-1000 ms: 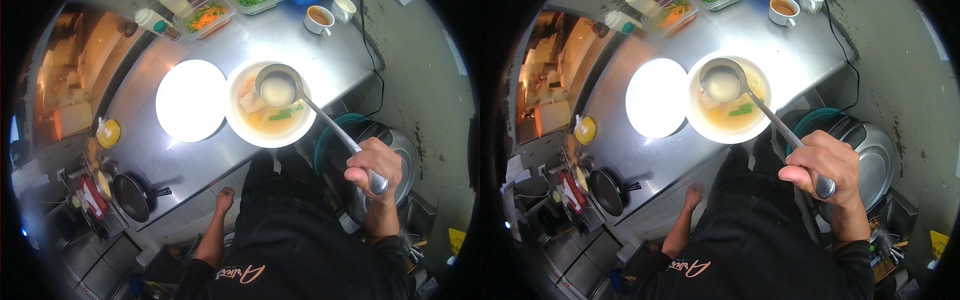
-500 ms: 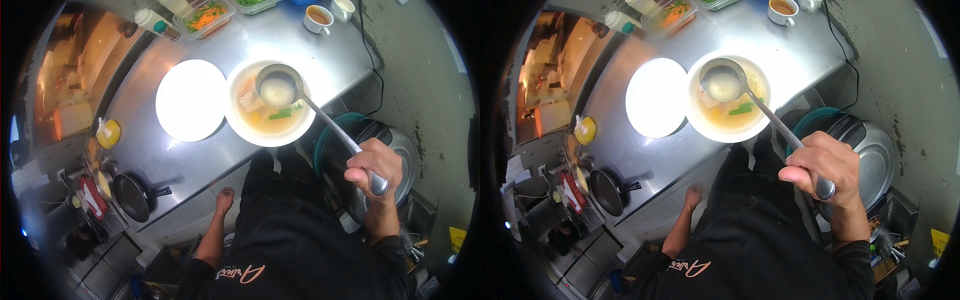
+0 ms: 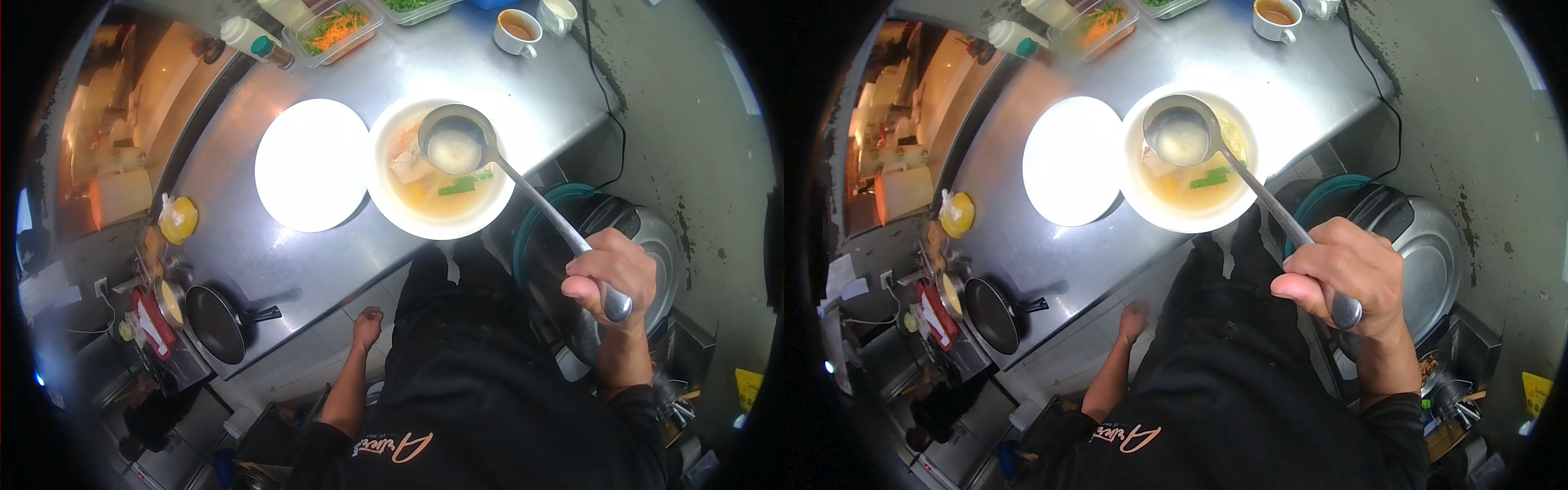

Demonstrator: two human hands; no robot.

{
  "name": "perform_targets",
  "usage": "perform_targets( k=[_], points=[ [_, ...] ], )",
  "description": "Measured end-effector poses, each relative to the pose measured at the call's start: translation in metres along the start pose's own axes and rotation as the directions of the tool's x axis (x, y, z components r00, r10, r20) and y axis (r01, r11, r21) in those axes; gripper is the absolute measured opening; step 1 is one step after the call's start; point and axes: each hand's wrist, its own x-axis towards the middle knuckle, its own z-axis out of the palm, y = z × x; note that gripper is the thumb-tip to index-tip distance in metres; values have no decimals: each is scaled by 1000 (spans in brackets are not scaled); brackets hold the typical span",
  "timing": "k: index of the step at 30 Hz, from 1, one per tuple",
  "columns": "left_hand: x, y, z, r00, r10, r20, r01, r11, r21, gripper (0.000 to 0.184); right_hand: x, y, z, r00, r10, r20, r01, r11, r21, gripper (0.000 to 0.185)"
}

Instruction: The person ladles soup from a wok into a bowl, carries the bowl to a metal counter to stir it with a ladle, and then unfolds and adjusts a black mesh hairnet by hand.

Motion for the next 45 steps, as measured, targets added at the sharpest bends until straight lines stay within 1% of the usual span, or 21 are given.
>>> perform_targets(
  k=[5,8,11,14,17,29,36,38,39,41,44,45],
  points=[
    [1,0,-2,1000,-10,22,9,1000,14,39,-1,-1,-1,1000,-9,0,9,1000,-6,28],
    [7,-12,3,999,42,-13,-42,999,23,38,-2,0,-1,1000,-10,-3,10,1000,-7,28],
    [7,-13,4,998,53,-28,-52,998,17,37,-2,-1,-1,1000,-10,-6,10,1000,-4,28],
    [-5,8,-2,1000,-10,14,11,1000,-13,36,-3,-1,-1,1000,-14,-6,14,1000,-1,28],
    [-6,8,-2,1000,-5,9,5,999,-33,36,-4,-1,-1,1000,-11,-1,11,1000,-3,28],
    [-5,1,1,999,34,-23,-35,999,-19,37,-6,-4,-2,1000,-9,4,9,1000,-25,27],
    [-4,1,1,1000,27,9,-27,1000,-5,38,-8,-5,-3,1000,-13,8,14,999,-34,26],
    [-7,7,0,1000,4,21,-4,1000,2,38,-9,-5,-3,1000,-13,3,13,999,-40,30],
    [-5,3,1,1000,21,8,-21,1000,12,38,-9,-6,-3,1000,-13,0,13,999,-44,32],
    [-1,-4,4,998,54,-18,-53,998,33,37,-9,-6,-3,1000,-13,0,13,999,-45,32],
    [-3,-1,2,999,38,22,-39,998,43,37,-10,-7,-4,1000,-9,2,9,999,-39,27],
    [-3,-1,2,998,56,19,-57,997,51,37,-10,-7,-5,1000,-6,2,6,999,-36,25]
  ],
)
